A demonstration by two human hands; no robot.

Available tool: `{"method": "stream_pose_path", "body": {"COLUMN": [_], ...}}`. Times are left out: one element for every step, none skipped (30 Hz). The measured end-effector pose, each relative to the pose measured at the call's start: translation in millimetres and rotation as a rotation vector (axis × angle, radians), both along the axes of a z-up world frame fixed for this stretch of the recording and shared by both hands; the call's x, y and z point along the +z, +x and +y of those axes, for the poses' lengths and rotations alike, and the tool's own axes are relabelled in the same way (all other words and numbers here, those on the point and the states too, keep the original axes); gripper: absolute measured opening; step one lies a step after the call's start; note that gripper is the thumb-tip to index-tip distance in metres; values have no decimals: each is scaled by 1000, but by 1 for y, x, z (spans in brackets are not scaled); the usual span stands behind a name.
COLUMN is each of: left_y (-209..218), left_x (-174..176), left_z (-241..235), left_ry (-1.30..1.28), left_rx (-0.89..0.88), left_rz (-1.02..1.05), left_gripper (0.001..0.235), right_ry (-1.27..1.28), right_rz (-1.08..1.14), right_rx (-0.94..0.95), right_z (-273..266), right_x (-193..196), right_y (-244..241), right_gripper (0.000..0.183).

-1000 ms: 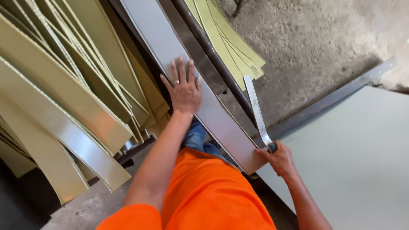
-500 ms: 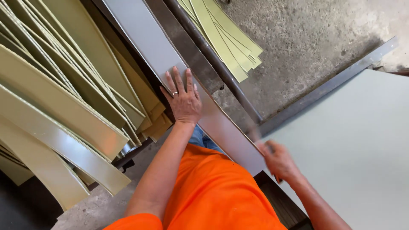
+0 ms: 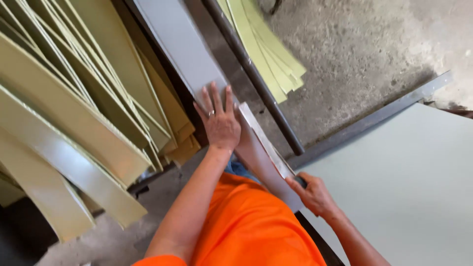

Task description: Using a hand-held scraper to clean the surface or deburr the edges of thin metal strips in a workshop.

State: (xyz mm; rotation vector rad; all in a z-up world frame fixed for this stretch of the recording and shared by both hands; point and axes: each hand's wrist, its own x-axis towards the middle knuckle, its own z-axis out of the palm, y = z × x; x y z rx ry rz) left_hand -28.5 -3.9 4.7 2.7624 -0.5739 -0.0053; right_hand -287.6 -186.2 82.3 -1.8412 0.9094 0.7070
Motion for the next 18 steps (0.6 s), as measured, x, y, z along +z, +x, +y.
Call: {"method": "stream_pose_path", "body": {"left_y": [0, 0, 2, -2, -1, 0, 0, -1, 2, 2, 1, 0, -2, -3, 3, 7, 4, 0], "left_x": [2, 5, 6, 5, 4, 5, 4, 4, 3, 0, -4, -8, -2, 4, 8, 6, 5, 4], "left_z": [4, 7, -1, -5, -3, -1, 0, 1, -1, 1, -1, -2, 0, 3, 3, -1, -2, -3], "left_ry": [11, 40, 48, 40, 20, 0, 3, 27, 46, 44, 44, 45, 49, 33, 9, 7, 21, 35], "left_rx": [9, 1, -18, -20, -15, -11, -5, -7, -12, -8, -3, 2, 6, -6, -22, -21, -7, 7], "left_rz": [10, -1, -14, -7, -5, -3, -4, -13, -29, -37, -52, -67, -64, -24, 5, -5, 13, 30], "left_gripper": [60, 61, 62, 62, 60, 58, 58, 59, 59, 59, 57, 56, 56, 59, 62, 62, 63, 65], "right_ry": [11, 36, 40, 30, 72, 114, 117, 69, 10, 8, 1, -9, -4, 106, 211, 210, 240, 270], "right_rz": [10, 19, 26, 33, -89, -212, -212, 51, 305, 297, 195, 94, 96, -47, -202, -212, -268, -323], "right_rx": [9, -70, -161, -163, -271, -378, -372, -278, -185, -182, -67, 46, 51, -124, -302, -299, -418, -537], "right_z": [3, 5, 0, -8, -14, -19, -7, 5, 15, 7, -2, -11, -16, -20, -25, -23, -21, -18], "right_x": [15, 29, 47, 42, 35, 28, 38, 49, 59, 46, 33, 21, 21, 20, 16, 1, -11, -23], "right_y": [13, 26, 39, 31, 29, 26, 40, 53, 69, 60, 50, 39, 39, 38, 43, 43, 37, 31], "right_gripper": [47, 45, 43, 43, 48, 53, 53, 43, 35, 35, 40, 45, 45, 47, 49, 49, 49, 49]}}
